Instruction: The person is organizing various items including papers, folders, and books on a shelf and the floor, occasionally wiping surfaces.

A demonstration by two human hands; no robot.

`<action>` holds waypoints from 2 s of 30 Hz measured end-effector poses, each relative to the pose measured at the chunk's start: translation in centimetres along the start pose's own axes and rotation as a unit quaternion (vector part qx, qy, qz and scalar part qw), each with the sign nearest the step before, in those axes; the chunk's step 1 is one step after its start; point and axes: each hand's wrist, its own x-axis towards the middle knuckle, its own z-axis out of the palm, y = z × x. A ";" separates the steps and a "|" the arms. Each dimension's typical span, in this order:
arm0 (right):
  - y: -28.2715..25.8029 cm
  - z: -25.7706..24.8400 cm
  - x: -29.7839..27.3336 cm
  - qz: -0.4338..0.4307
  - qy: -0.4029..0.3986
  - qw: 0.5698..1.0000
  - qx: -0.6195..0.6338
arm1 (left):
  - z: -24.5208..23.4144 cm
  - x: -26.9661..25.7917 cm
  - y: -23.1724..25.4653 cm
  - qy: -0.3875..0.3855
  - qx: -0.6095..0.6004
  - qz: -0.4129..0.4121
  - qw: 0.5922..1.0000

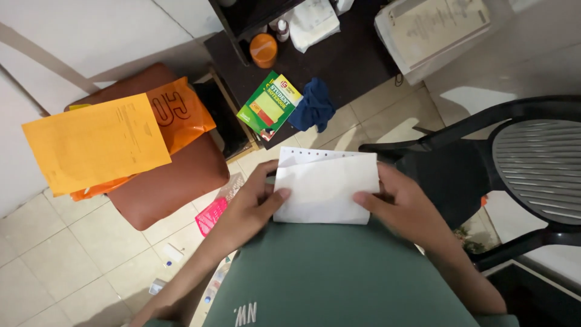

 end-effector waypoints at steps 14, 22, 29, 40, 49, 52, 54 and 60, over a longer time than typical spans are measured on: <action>0.1 1.3 3.0 -0.410 0.092 0.847 -0.324 | -0.5 0.4 0.4 -0.109 0.174 -0.077 0.976; -6.7 1.9 4.1 -0.286 -0.375 0.808 -0.353 | -2.4 0.9 -0.5 -0.139 0.159 -0.128 0.969; -4.5 3.0 6.8 -0.361 -0.282 0.820 -0.343 | -6.7 3.3 -5.7 -0.142 0.193 0.140 0.961; -2.4 -10.5 12.8 -0.342 -0.098 0.934 0.026 | -3.0 13.5 10.7 0.026 0.028 0.317 0.948; -5.2 -24.3 16.0 -0.324 -0.033 0.945 0.016 | 3.5 20.9 22.3 0.101 0.065 0.409 0.904; -5.6 -28.7 16.8 -0.367 0.046 0.924 0.098 | 5.4 22.7 26.8 0.172 0.046 0.392 0.903; -4.9 -30.1 18.1 -0.360 0.062 0.909 0.200 | 6.2 24.3 28.4 0.199 0.006 0.378 0.904; -5.2 -31.2 18.9 -0.341 0.104 0.889 0.288 | 8.7 27.9 30.5 0.283 -0.076 0.334 0.896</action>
